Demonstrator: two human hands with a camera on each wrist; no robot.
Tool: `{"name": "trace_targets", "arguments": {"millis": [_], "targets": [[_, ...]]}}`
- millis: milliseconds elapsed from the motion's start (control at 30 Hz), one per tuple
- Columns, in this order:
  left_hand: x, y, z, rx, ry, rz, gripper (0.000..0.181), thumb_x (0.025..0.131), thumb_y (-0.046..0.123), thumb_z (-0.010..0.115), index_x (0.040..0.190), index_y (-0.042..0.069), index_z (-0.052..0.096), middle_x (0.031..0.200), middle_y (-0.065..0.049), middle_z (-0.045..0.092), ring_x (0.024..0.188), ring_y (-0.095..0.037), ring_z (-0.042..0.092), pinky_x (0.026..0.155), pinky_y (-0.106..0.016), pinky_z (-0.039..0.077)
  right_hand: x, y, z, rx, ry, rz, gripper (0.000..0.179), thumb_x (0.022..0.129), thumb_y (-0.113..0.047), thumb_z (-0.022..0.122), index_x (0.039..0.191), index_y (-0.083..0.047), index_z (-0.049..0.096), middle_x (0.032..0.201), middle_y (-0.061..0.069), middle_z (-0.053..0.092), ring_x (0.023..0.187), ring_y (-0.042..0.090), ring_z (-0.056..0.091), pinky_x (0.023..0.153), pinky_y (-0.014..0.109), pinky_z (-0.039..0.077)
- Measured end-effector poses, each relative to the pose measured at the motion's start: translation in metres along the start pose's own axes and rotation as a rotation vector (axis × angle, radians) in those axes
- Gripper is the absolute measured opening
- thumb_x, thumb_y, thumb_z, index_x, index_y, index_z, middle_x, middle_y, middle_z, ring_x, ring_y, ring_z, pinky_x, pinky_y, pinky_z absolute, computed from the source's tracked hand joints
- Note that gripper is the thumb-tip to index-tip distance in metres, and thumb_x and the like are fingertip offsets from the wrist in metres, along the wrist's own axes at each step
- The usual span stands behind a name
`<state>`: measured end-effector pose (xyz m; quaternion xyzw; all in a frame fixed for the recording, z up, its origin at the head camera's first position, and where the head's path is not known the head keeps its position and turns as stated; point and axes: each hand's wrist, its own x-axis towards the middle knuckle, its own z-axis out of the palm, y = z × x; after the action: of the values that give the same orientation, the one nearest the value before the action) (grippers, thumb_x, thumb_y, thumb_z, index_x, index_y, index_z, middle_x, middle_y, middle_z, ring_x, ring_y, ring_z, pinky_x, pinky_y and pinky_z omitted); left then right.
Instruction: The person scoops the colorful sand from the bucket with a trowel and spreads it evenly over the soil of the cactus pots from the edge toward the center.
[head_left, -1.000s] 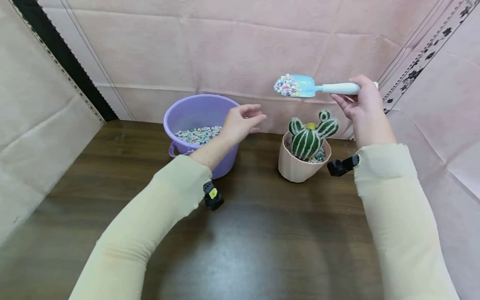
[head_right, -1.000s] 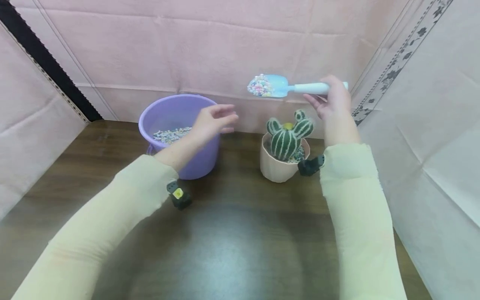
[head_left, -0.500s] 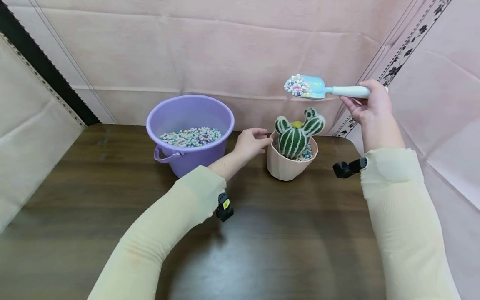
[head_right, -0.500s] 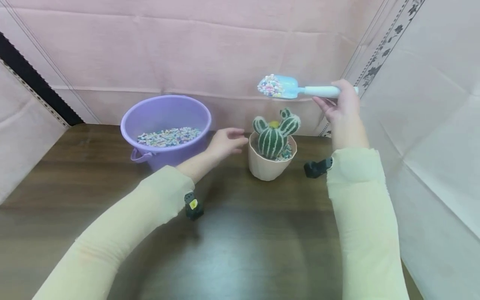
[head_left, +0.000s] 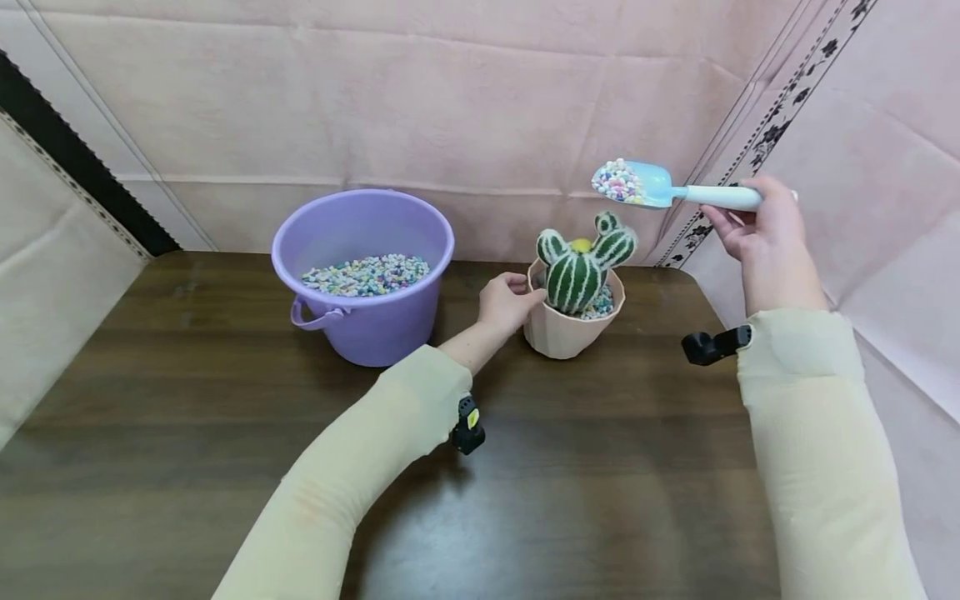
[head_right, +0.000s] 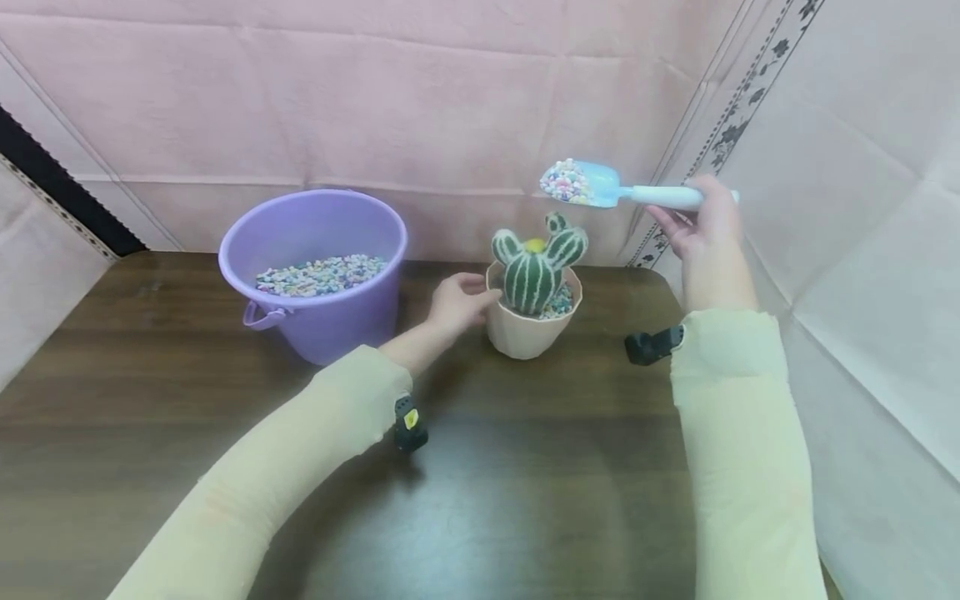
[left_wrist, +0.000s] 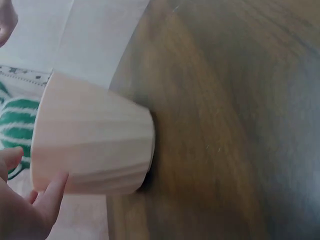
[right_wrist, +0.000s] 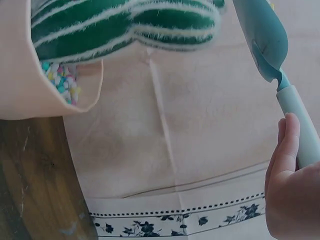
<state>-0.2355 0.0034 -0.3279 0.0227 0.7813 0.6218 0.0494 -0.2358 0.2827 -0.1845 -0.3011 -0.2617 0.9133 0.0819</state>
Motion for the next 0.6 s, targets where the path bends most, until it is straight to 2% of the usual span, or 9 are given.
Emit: {"name": "trace_targets", "arguments": {"millis": [133,200,433,600], "targets": [[0.0,-0.003,0.008,0.051,0.082,0.041,0.037,0.08,0.013,0.07,0.112,-0.002,0.061,0.108,-0.016,0.067,0.102,-0.025,0.064,0.087,-0.031,0.055,0.004,-0.006,-0.008,0.008,0.008,0.002,0.021,0.081,0.001,0.065,0.094,-0.013,0.056,0.101,0.008,0.061,0.1,0.026,0.065,0.087,0.04,0.055],[0.0,-0.004,0.011,0.056,0.102,0.047,0.036,0.079,0.012,0.071,0.111,-0.002,0.061,0.106,-0.017,0.067,0.101,-0.025,0.064,0.088,-0.032,0.054,0.006,-0.008,-0.012,0.012,0.013,0.003,0.023,0.08,0.002,0.065,0.095,-0.014,0.056,0.104,0.007,0.06,0.102,0.026,0.064,0.087,0.04,0.055],[0.003,-0.001,0.01,0.064,0.091,0.014,0.033,0.081,0.01,0.069,0.111,-0.001,0.063,0.107,-0.015,0.068,0.103,-0.024,0.064,0.089,-0.032,0.054,0.012,-0.015,-0.029,0.044,0.03,0.007,0.027,0.079,0.001,0.068,0.097,-0.015,0.056,0.104,0.007,0.058,0.101,0.026,0.064,0.088,0.039,0.055],[0.01,-0.002,0.003,0.068,0.123,0.018,0.03,0.081,0.008,0.067,0.11,0.0,0.065,0.105,-0.014,0.07,0.1,-0.022,0.066,0.085,-0.028,0.055,0.017,-0.017,-0.04,0.051,0.023,0.009,0.023,0.081,0.001,0.067,0.096,-0.013,0.055,0.1,0.008,0.06,0.097,0.027,0.066,0.088,0.04,0.054]]}}
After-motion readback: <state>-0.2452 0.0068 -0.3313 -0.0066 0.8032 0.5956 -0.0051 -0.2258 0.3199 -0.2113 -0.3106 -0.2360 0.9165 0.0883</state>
